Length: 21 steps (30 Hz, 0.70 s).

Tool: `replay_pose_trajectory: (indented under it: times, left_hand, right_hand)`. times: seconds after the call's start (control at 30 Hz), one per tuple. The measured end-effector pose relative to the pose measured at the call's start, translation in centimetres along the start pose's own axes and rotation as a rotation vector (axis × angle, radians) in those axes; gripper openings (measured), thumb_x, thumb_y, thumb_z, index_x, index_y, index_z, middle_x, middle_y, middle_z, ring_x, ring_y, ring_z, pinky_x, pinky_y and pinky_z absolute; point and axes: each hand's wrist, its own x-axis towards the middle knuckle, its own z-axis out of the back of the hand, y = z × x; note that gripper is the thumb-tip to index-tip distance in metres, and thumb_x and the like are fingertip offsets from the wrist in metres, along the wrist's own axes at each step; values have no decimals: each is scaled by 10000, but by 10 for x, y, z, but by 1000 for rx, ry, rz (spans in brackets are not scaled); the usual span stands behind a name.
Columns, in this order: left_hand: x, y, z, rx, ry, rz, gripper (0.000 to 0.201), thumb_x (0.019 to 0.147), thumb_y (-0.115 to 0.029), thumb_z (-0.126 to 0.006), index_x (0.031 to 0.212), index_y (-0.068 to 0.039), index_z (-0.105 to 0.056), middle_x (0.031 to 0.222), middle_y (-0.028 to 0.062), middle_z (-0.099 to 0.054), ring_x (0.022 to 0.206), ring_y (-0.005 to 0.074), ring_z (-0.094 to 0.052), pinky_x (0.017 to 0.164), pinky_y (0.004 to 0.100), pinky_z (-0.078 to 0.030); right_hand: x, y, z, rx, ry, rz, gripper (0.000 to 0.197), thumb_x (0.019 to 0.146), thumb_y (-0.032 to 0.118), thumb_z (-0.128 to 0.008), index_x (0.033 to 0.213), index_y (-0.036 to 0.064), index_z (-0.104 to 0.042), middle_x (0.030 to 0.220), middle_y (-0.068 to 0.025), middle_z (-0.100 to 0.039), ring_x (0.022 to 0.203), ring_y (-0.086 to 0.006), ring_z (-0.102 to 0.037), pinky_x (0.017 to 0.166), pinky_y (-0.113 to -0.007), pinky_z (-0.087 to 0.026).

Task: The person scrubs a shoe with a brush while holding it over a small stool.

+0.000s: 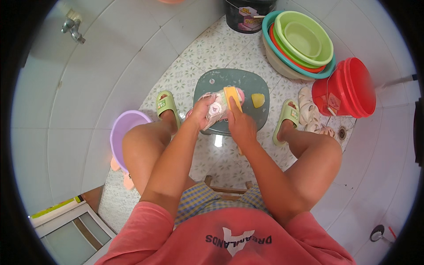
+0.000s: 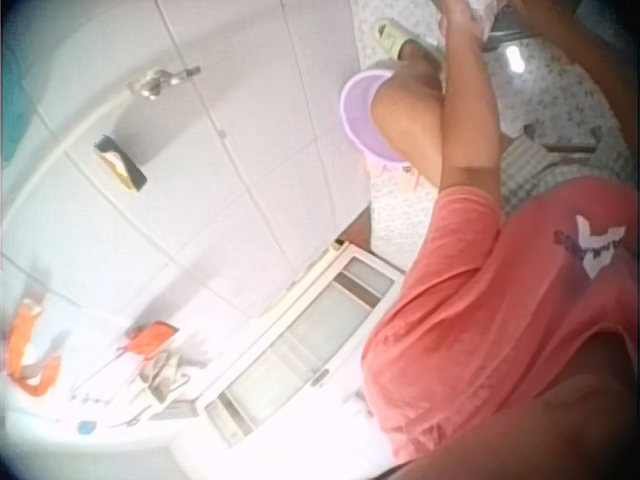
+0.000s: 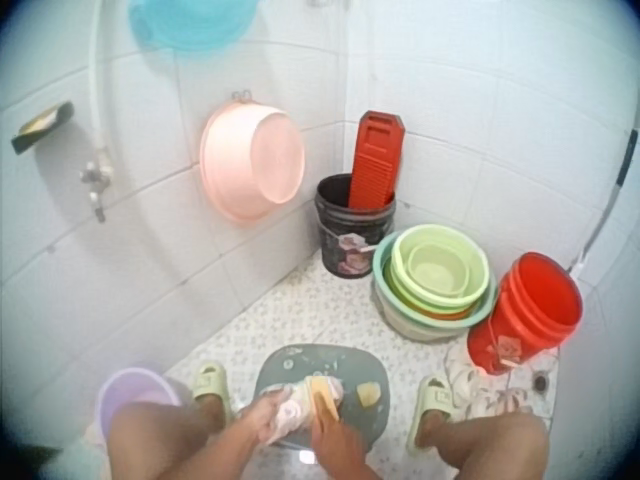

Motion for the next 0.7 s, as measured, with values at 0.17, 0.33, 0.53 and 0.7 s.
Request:
replay_pose_trajectory:
  times: [0.17,0.33,0.53,0.7]
  left_hand:
    - [5,0,5,-207,33,37,395,879,-255,-506,1165,17,-480,1175,200,-543,997,344,-583,852,485,-483]
    - [-2,-10,-8,-327,207,121,508,857,-344,-521,1189,37,-471,1197,200,-532,1047,341,-559,898,471,-452]
    - [-7,-8,-24,-366,225,165,636,881,-504,-438,1256,9,-441,1242,177,-510,1108,327,-523,942,478,-404]
    - [-3,-5,-19,-228,228,135,685,880,-574,-385,1286,-24,-425,1264,150,-501,1147,312,-498,967,461,-383]
  right_hand:
    - [5,-15,-2,382,-249,-8,452,915,313,-430,1351,198,-398,921,-210,-620,841,-365,-600,748,-389,-456]
    - [-6,-27,5,347,-127,-116,435,913,294,-450,1340,216,-419,920,-213,-618,847,-337,-607,746,-375,-455]
    - [-22,-14,-16,101,-177,119,422,898,304,-478,1311,221,-463,708,-193,-566,627,-351,-568,616,-423,-453]
    - [21,-18,-11,-21,-275,54,434,908,339,-442,1333,253,-415,701,-194,-559,616,-375,-583,567,-470,-464]
